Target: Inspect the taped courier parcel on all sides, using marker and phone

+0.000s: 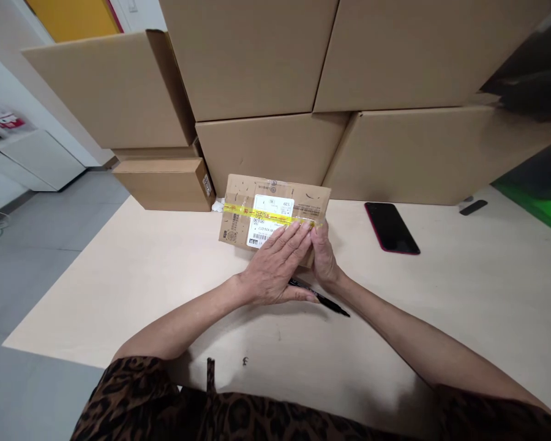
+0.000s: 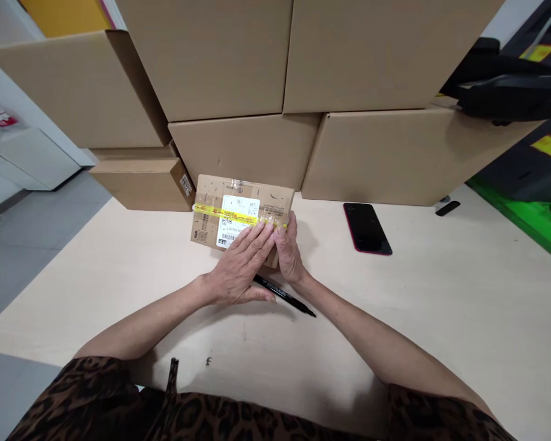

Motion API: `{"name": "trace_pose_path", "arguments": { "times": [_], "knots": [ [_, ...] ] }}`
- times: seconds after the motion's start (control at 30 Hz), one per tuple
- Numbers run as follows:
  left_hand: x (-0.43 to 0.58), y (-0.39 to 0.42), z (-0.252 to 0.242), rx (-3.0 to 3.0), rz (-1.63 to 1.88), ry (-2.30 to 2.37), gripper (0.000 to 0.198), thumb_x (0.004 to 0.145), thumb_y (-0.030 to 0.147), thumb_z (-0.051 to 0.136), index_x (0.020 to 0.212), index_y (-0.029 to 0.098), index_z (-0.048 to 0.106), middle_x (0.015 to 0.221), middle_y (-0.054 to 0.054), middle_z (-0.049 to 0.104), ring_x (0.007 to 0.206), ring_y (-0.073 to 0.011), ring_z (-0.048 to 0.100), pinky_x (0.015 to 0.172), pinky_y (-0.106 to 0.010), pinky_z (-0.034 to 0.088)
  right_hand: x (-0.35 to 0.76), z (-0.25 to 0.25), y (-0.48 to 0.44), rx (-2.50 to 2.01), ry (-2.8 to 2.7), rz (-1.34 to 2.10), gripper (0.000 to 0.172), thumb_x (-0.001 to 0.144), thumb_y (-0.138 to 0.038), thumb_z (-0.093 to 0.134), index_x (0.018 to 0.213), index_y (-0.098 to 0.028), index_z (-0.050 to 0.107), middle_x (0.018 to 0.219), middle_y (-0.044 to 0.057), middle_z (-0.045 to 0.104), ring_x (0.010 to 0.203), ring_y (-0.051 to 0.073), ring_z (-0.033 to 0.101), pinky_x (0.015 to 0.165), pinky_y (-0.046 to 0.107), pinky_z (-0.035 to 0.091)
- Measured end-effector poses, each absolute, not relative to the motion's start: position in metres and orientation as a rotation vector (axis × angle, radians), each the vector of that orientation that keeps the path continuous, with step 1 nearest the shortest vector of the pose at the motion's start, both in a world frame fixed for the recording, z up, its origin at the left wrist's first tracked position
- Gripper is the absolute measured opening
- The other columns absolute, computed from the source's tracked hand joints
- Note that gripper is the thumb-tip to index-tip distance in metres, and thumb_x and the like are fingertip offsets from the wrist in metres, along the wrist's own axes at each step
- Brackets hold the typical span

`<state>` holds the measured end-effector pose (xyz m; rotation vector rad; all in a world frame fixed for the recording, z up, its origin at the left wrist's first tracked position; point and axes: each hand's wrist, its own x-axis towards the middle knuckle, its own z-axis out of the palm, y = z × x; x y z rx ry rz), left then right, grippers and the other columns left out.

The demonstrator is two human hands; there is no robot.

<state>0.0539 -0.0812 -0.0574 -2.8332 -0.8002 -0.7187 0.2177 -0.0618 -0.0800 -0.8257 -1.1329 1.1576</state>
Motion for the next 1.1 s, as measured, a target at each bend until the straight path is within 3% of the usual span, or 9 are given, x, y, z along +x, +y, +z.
{"name": "trace_pose_path", "arguments": {
  "times": [0.17, 0.4, 0.63, 0.7, 0.77, 0.83, 0.87, 1.0, 1.1],
  "knots": [
    [0.050, -0.075, -0.057, -2.815, -0.729, -0.808, 0.110, 0.101, 0.078, 0.038, 0.172, 0.004, -0.003, 0.181, -0.023, 0.018, 0.173, -0.0300, 0.002, 0.140, -0.053, 0.018, 0.216, -0.073, -0.065, -0.842, -1.052, 1.160, 0.061, 0.090, -0.076, 0.066, 0.133, -0.035, 0.054, 0.142, 0.005, 0.071, 0.140, 0.029, 0.063, 0.124, 0.054, 0.048],
    [0.043, -0.071, -0.052, -2.815, -0.815, -0.878, 0.110, 0.099, 0.084, 0.030, 0.173, 0.010, -0.005, 0.180, -0.021, 0.025, 0.172, -0.0278, 0.011, 0.140, -0.051, 0.022, 0.215, -0.074, -0.066, -0.805, -0.976, 1.236, 0.047, 0.092, -0.062, 0.072, 0.127, -0.035, 0.056, 0.141, 0.001, 0.071, 0.137, 0.026, 0.065, 0.121, 0.050, 0.050],
    [0.013, -0.044, -0.060, -2.621, -0.800, -1.238, 0.115, 0.094, 0.089, 0.030, 0.173, 0.018, -0.012, 0.182, -0.022, 0.005, 0.172, -0.0361, 0.005, 0.139, -0.059, 0.012, 0.217, -0.074, -0.064, -0.832, -0.975, 1.243, 0.051, 0.091, -0.060, 0.074, 0.131, -0.036, 0.055, 0.140, 0.001, 0.068, 0.135, 0.028, 0.065, 0.119, 0.053, 0.053],
    [-0.002, -0.030, -0.061, -2.574, -0.875, -1.365, 0.115, 0.092, 0.090, 0.036, 0.174, 0.022, -0.007, 0.183, -0.019, 0.009, 0.172, -0.0363, 0.007, 0.139, -0.060, 0.005, 0.218, -0.075, -0.064, -0.840, -0.983, 1.266, 0.054, 0.091, -0.062, 0.074, 0.134, -0.037, 0.054, 0.142, 0.002, 0.067, 0.133, 0.029, 0.066, 0.119, 0.055, 0.053],
    [-0.017, -0.018, -0.061, -2.539, -0.960, -1.521, 0.106, 0.092, 0.090, 0.039, 0.175, 0.030, 0.010, 0.184, -0.014, 0.009, 0.172, -0.0394, 0.005, 0.137, -0.068, 0.001, 0.219, -0.076, -0.064, -0.852, -0.990, 1.262, 0.057, 0.091, -0.062, 0.073, 0.137, -0.036, 0.053, 0.145, 0.002, 0.066, 0.135, 0.029, 0.065, 0.121, 0.057, 0.050],
    [-0.031, -0.007, -0.060, -2.543, -1.111, -1.691, 0.097, 0.095, 0.088, 0.037, 0.173, 0.034, 0.020, 0.185, -0.010, 0.005, 0.172, -0.0406, 0.002, 0.134, -0.073, 0.008, 0.220, -0.076, -0.063, -0.857, -0.995, 1.242, 0.059, 0.090, -0.062, 0.075, 0.138, -0.036, 0.054, 0.146, 0.002, 0.066, 0.138, 0.029, 0.063, 0.124, 0.057, 0.047],
    [-0.037, -0.003, -0.059, -2.574, -1.238, -1.774, 0.096, 0.096, 0.087, 0.036, 0.174, 0.033, 0.017, 0.185, -0.011, 0.004, 0.172, -0.0386, 0.005, 0.134, -0.070, 0.016, 0.221, -0.075, -0.062, -0.854, -0.994, 1.242, 0.059, 0.089, -0.061, 0.076, 0.137, -0.036, 0.055, 0.146, 0.002, 0.067, 0.139, 0.029, 0.062, 0.125, 0.057, 0.046],
    [-0.045, 0.002, -0.053, -2.853, -1.656, -1.931, 0.098, 0.100, 0.083, 0.031, 0.175, 0.027, 0.004, 0.178, -0.015, 0.031, 0.163, -0.0318, 0.039, 0.125, -0.056, 0.047, 0.226, -0.066, -0.053, -0.823, -0.923, 1.351, 0.054, 0.083, -0.062, 0.080, 0.126, -0.032, 0.064, 0.137, 0.003, 0.075, 0.139, 0.032, 0.065, 0.120, 0.058, 0.052],
    [-0.041, -0.004, -0.046, -3.061, -1.748, -1.724, 0.090, 0.101, 0.081, 0.021, 0.175, 0.031, 0.010, 0.173, -0.011, 0.044, 0.156, -0.0285, 0.052, 0.121, -0.052, 0.052, 0.234, -0.057, -0.044, -0.844, -0.824, 1.467, 0.045, 0.083, -0.065, 0.076, 0.111, -0.030, 0.072, 0.121, 0.003, 0.083, 0.135, 0.035, 0.069, 0.115, 0.059, 0.057]
  ]
}}
